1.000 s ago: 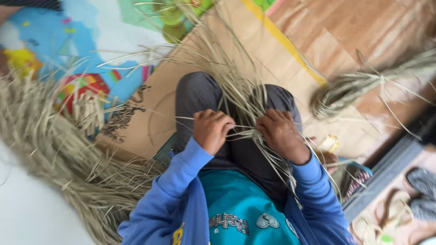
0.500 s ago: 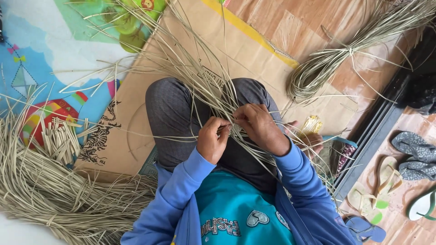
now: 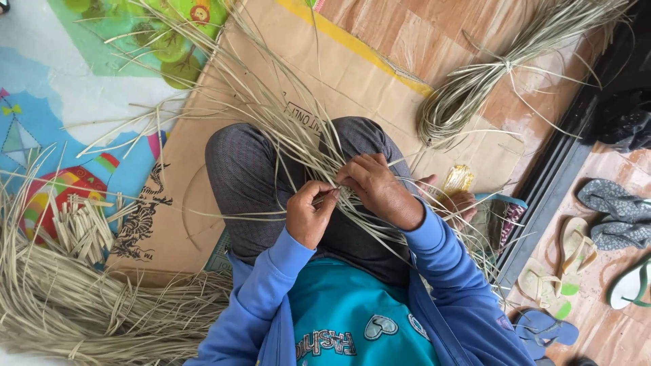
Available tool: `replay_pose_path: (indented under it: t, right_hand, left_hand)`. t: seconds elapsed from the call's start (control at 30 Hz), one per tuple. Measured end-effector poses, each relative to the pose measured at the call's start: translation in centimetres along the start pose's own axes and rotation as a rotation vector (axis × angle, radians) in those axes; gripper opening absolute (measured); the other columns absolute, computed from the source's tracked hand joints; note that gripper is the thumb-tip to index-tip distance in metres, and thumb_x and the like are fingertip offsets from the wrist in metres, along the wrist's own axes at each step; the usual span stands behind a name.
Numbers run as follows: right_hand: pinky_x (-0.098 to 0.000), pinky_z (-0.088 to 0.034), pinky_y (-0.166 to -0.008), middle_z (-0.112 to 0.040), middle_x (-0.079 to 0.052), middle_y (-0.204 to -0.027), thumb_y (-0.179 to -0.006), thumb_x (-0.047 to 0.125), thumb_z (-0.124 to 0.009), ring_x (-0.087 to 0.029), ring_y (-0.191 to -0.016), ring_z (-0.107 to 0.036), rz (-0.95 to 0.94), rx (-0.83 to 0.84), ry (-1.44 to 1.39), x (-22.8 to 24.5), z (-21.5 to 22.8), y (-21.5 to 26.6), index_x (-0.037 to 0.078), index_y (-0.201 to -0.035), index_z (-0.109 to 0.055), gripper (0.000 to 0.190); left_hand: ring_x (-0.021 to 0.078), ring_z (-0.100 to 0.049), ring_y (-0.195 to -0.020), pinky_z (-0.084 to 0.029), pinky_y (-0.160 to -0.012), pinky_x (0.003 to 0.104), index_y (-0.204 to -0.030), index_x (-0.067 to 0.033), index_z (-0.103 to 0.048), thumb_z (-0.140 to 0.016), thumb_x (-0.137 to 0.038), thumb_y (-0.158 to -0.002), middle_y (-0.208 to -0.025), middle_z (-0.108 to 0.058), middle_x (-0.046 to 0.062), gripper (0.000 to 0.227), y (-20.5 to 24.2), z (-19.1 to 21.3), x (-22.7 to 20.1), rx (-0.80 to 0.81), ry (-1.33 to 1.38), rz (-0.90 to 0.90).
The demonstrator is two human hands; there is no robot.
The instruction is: Weaving long strands of dried grass together by hand to create a mat or similar item.
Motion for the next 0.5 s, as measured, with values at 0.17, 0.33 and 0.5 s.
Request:
replay_pose_path:
  t: [0.17,0.33,0.5]
  right_hand:
    - [-0.0428,-0.042,-0.080,-0.060,-0.005,-0.082,-0.104,0.020,-0.061,-0.029,-0.079,-0.063,0.057,-0.057,0.068,1.4,1.1,-0.3,0.013,-0.098,-0.063,0.009]
    - [-0.0438,-0.039,-0.087,-0.061,-0.005,-0.087,-0.106,0.022,-0.055,-0.027,-0.083,-0.061,0.105,-0.052,0.196,1.6,0.9,0.6,0.015,-0.096,-0.062,0.014]
    - [-0.0459,-0.039,-0.091,-0.060,-0.007,-0.095,-0.104,0.015,-0.048,-0.027,-0.092,-0.057,0.099,0.030,0.276,2.8,1.6,0.9,0.013,-0.095,-0.061,0.016]
  left_hand:
    - [0.0345,-0.075,-0.079,-0.066,-0.059,0.045,-0.095,-0.0038,-0.071,-0.069,-0.011,-0.095,-0.084,-0.073,0.017,0.007,-0.1,0.0,-0.1,0.046,0.021,0.094]
    - [0.0360,-0.075,-0.081,-0.066,-0.060,0.048,-0.095,-0.0050,-0.071,-0.066,-0.011,-0.097,-0.084,-0.073,0.017,0.008,0.0,-0.3,0.4,0.097,0.020,0.120]
    - [0.0316,-0.075,-0.082,-0.063,-0.061,0.045,-0.091,-0.0104,-0.071,-0.065,-0.015,-0.099,-0.081,-0.073,0.012,0.011,0.3,-0.5,1.2,0.114,0.026,0.141]
Point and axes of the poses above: each hand's wrist, its own y-axis away from the middle knuckle, its own z-axis out of the back of the hand, x = y × z, the point moved 6 cm from there along -y, towards the middle knuckle
